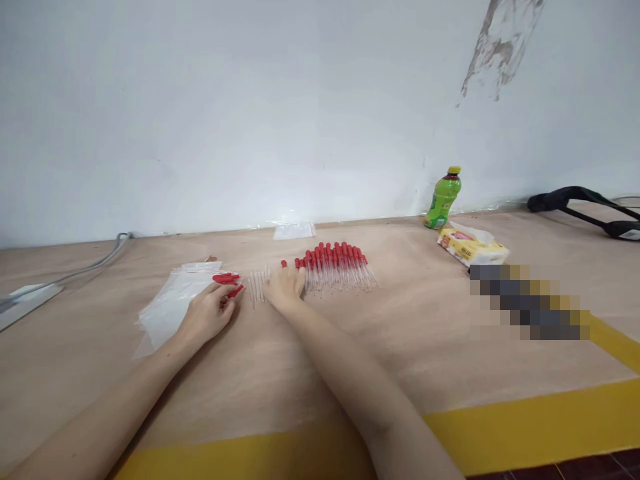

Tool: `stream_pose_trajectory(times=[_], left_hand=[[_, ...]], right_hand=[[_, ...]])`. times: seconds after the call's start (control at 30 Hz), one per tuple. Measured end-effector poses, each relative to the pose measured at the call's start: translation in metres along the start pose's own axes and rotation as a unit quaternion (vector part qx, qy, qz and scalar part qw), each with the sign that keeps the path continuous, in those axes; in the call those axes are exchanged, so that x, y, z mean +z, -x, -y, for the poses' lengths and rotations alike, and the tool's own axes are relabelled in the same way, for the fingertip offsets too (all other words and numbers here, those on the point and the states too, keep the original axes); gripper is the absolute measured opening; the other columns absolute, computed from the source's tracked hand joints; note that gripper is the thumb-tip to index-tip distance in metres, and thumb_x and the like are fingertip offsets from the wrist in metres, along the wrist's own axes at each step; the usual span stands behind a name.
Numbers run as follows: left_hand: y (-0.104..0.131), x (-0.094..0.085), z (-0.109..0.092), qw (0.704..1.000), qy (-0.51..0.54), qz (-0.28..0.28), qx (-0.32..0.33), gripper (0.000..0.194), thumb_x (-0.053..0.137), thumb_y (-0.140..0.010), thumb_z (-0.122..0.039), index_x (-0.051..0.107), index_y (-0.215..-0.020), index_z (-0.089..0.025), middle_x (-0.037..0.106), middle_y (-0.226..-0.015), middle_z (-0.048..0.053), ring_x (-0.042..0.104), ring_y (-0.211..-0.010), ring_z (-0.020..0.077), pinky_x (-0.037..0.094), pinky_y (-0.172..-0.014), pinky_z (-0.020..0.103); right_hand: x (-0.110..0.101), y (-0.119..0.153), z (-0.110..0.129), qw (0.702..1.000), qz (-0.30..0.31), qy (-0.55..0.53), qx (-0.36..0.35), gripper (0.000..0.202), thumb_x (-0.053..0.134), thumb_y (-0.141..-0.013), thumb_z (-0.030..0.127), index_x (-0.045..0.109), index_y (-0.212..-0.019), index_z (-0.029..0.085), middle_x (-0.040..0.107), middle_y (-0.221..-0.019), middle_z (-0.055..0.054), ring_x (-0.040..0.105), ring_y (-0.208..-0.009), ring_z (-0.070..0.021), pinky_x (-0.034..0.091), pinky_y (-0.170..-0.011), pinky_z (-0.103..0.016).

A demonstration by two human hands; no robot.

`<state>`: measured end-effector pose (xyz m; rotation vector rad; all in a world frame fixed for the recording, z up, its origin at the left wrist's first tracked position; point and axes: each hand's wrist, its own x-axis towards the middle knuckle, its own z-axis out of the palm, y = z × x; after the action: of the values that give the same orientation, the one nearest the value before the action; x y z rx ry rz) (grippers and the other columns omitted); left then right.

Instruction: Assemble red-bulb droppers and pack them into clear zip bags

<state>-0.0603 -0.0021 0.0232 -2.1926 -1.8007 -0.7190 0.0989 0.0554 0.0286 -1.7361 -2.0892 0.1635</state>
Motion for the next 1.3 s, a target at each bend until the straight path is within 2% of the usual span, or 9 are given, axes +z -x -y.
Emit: stream_pose_trajectory(times=[0.2, 0.3, 0.4, 0.53, 0.63, 0.73, 0.9, 1.1, 1.3], left_hand=[[0.004, -0.006, -0.008, 0.998, 0.065, -0.020, 0.018, 0.029, 0.045, -0.071, -0.016, 0.064, -0.093, -0.017, 0.058, -0.086, 0.005, 0.057, -0.065, 0.0141, 0.048, -0.067, 0.028], [0.007, -0.007, -0.016, 0.994, 0.102, -0.021, 0.035, 0.022, 0.051, -0.074, -0.024, 0.064, -0.090, -0.018, 0.058, -0.087, 0.004, 0.057, -0.066, 0.0142, 0.048, -0.064, 0.027], [0.010, -0.008, -0.026, 0.990, 0.126, -0.025, 0.057, 0.017, 0.051, -0.077, -0.027, 0.062, -0.084, -0.017, 0.059, -0.080, 0.004, 0.056, -0.069, 0.0156, 0.047, -0.061, 0.026], [0.017, -0.009, -0.047, 0.981, 0.177, -0.003, 0.077, 0.017, 0.048, -0.081, -0.028, 0.058, -0.088, -0.017, 0.058, -0.080, 0.004, 0.055, -0.074, 0.0166, 0.047, -0.065, 0.028], [0.022, -0.006, -0.063, 0.968, 0.234, 0.045, 0.078, 0.021, 0.044, -0.084, -0.028, 0.059, -0.096, -0.019, 0.057, -0.089, 0.005, 0.055, -0.079, 0.0161, 0.046, -0.068, 0.028], [0.024, -0.002, -0.073, 0.953, 0.283, 0.095, 0.045, 0.023, 0.044, -0.084, -0.031, 0.060, -0.094, -0.019, 0.056, -0.087, 0.004, 0.055, -0.074, 0.0145, 0.045, -0.061, 0.025], [0.025, 0.005, -0.077, 0.936, 0.330, 0.123, 0.020, 0.023, 0.047, -0.082, -0.035, 0.060, -0.091, -0.017, 0.058, -0.080, 0.003, 0.053, -0.066, 0.0129, 0.042, -0.058, 0.023], [0.026, 0.009, -0.075, 0.923, 0.362, 0.129, -0.001, 0.023, 0.048, -0.081, -0.036, 0.059, -0.088, -0.016, 0.060, -0.074, 0.001, 0.051, -0.061, 0.0122, 0.040, -0.055, 0.022], [0.026, 0.012, -0.075, 0.898, 0.421, 0.128, -0.014, 0.022, 0.049, -0.081, -0.035, 0.057, -0.087, -0.015, 0.059, -0.069, 0.001, 0.054, -0.062, 0.0122, 0.043, -0.058, 0.023]], right_hand=[[-0.002, 0.002, 0.010, 0.999, 0.046, 0.003, 0.028, 0.023, 0.047, -0.075, 0.026, 0.064, -0.082, 0.013, 0.065, -0.086, -0.015, 0.055, -0.093, -0.0262, 0.024, -0.085, -0.041], [-0.008, 0.007, 0.009, 0.999, 0.042, 0.000, 0.022, 0.023, 0.045, -0.077, 0.026, 0.064, -0.082, 0.014, 0.065, -0.086, -0.015, 0.056, -0.090, -0.0253, 0.025, -0.084, -0.041], [-0.017, 0.017, -0.005, 1.000, 0.015, -0.004, 0.002, 0.026, 0.040, -0.081, 0.028, 0.061, -0.085, 0.011, 0.064, -0.087, -0.015, 0.056, -0.085, -0.0236, 0.029, -0.080, -0.037], [-0.033, 0.041, -0.051, 0.993, -0.030, -0.063, -0.099, 0.021, 0.036, -0.086, 0.023, 0.052, -0.092, 0.012, 0.062, -0.085, -0.010, 0.055, -0.074, -0.0181, 0.035, -0.071, -0.032], [-0.040, 0.062, -0.089, 0.968, -0.048, -0.110, -0.219, 0.019, 0.036, -0.087, 0.020, 0.051, -0.098, 0.015, 0.061, -0.086, -0.007, 0.054, -0.078, -0.0158, 0.035, -0.074, -0.031], [-0.039, 0.080, -0.110, 0.940, -0.085, -0.106, -0.314, 0.023, 0.037, -0.087, 0.019, 0.052, -0.104, 0.017, 0.061, -0.089, -0.007, 0.053, -0.080, -0.0156, 0.033, -0.076, -0.032], [-0.037, 0.090, -0.110, 0.927, -0.108, -0.138, -0.332, 0.021, 0.040, -0.086, 0.019, 0.057, -0.098, 0.017, 0.062, -0.084, -0.005, 0.053, -0.075, -0.0139, 0.031, -0.074, -0.032], [-0.038, 0.090, -0.108, 0.925, -0.102, -0.145, -0.336, 0.021, 0.041, -0.086, 0.020, 0.057, -0.098, 0.017, 0.061, -0.081, -0.005, 0.053, -0.073, -0.0137, 0.031, -0.074, -0.032], [-0.035, 0.091, -0.107, 0.917, -0.101, -0.157, -0.352, 0.018, 0.044, -0.085, 0.021, 0.058, -0.095, 0.018, 0.061, -0.074, -0.001, 0.053, -0.068, -0.0115, 0.030, -0.073, -0.031]])
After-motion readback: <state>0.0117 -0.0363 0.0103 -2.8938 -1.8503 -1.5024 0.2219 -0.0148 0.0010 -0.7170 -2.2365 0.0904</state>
